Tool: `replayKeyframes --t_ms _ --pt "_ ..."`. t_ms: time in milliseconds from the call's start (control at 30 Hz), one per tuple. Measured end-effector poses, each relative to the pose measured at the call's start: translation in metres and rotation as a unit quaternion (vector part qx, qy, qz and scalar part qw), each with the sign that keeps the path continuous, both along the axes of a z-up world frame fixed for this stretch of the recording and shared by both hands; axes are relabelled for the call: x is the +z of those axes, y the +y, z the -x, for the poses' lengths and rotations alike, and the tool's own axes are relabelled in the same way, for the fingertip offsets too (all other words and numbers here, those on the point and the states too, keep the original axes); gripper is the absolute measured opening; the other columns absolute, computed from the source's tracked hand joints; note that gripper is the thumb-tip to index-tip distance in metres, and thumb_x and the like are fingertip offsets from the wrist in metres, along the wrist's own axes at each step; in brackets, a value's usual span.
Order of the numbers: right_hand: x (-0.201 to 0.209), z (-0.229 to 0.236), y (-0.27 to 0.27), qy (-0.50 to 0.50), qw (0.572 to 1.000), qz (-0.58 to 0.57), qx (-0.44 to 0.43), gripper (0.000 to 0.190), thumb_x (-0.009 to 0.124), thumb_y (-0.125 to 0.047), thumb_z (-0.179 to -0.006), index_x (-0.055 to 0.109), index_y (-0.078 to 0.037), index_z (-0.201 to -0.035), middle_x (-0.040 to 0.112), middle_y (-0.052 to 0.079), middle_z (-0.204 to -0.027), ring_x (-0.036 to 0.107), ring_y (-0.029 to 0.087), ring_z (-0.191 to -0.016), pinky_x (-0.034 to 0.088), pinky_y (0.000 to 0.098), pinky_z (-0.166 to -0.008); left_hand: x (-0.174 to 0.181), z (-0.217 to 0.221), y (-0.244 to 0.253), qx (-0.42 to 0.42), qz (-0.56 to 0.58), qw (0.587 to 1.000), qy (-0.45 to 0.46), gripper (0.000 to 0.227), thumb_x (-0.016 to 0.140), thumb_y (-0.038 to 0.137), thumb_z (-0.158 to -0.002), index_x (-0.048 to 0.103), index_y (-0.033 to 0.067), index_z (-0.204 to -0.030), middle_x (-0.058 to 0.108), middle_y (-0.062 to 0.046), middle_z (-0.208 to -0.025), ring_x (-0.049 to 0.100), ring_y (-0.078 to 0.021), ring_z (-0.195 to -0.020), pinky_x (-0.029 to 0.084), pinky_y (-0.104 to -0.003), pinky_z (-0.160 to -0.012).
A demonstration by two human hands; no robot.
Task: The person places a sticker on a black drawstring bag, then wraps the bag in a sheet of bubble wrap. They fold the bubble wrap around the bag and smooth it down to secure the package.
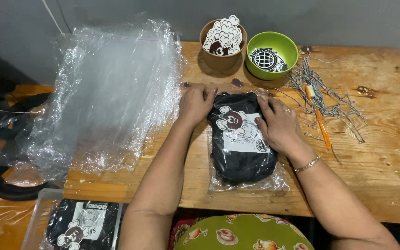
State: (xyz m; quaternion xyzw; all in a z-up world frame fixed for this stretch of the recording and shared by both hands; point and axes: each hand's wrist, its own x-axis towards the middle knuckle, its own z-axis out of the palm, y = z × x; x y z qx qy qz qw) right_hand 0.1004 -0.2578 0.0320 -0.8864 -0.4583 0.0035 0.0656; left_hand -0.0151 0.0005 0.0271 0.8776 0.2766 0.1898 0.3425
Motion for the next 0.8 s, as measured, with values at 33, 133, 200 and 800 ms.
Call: replayKeyframes --t_ms 33,133,200,800 --pt "0.000 -0.001 0.001 -0.001 1.000 -0.001 0.000 0.062 0.036 -0.051 -0.106 0.038 -0.021 -0.160 0.048 0.020 -0.148 0.043 0.042 -0.144 0.035 0.0505 -0.103 -0.004 -0.002 0.001 0.000 -0.001 1.000 -0.001 0.032 0.066 0.042 -0.090 0.067 0.0129 -0.077 0.063 -0.009 -0.070 0.071 -0.0345 -0.080 0.054 -0.046 -0.071" --pt "-0.001 0.000 0.000 -0.004 1.000 -0.001 0.003 0.063 0.036 -0.051 -0.105 0.037 -0.021 -0.160 0.048 0.021 -0.148 0.043 0.042 -0.144 0.035 0.0511 -0.103 -0.022 -0.008 0.001 0.011 0.016 0.998 -0.055 0.025 0.070 0.032 -0.086 0.066 0.0106 -0.074 0.064 -0.009 -0.063 0.071 -0.0343 -0.074 0.053 -0.044 -0.066" --pt "-0.002 0.001 -0.001 0.001 1.000 0.000 0.002 0.062 0.035 -0.052 -0.105 0.037 -0.023 -0.160 0.048 0.020 -0.149 0.042 0.042 -0.144 0.034 0.0515 -0.104 -0.037 -0.016 0.004 0.040 0.019 0.992 -0.114 0.021 0.078 0.024 -0.082 0.069 0.0060 -0.078 0.065 -0.012 -0.062 0.070 -0.0360 -0.071 0.052 -0.045 -0.064" --pt "0.040 0.023 0.003 0.093 0.994 -0.046 -0.015 0.062 0.040 -0.042 -0.105 0.034 -0.013 -0.160 0.016 0.023 -0.169 0.014 0.043 -0.155 0.024 0.0613 -0.115 0.041 0.007 -0.096 -0.126 -0.180 0.973 0.074 0.060 0.031 0.044 -0.108 0.044 0.0035 -0.151 0.033 -0.023 -0.161 0.013 -0.0418 -0.155 0.005 -0.059 -0.124"
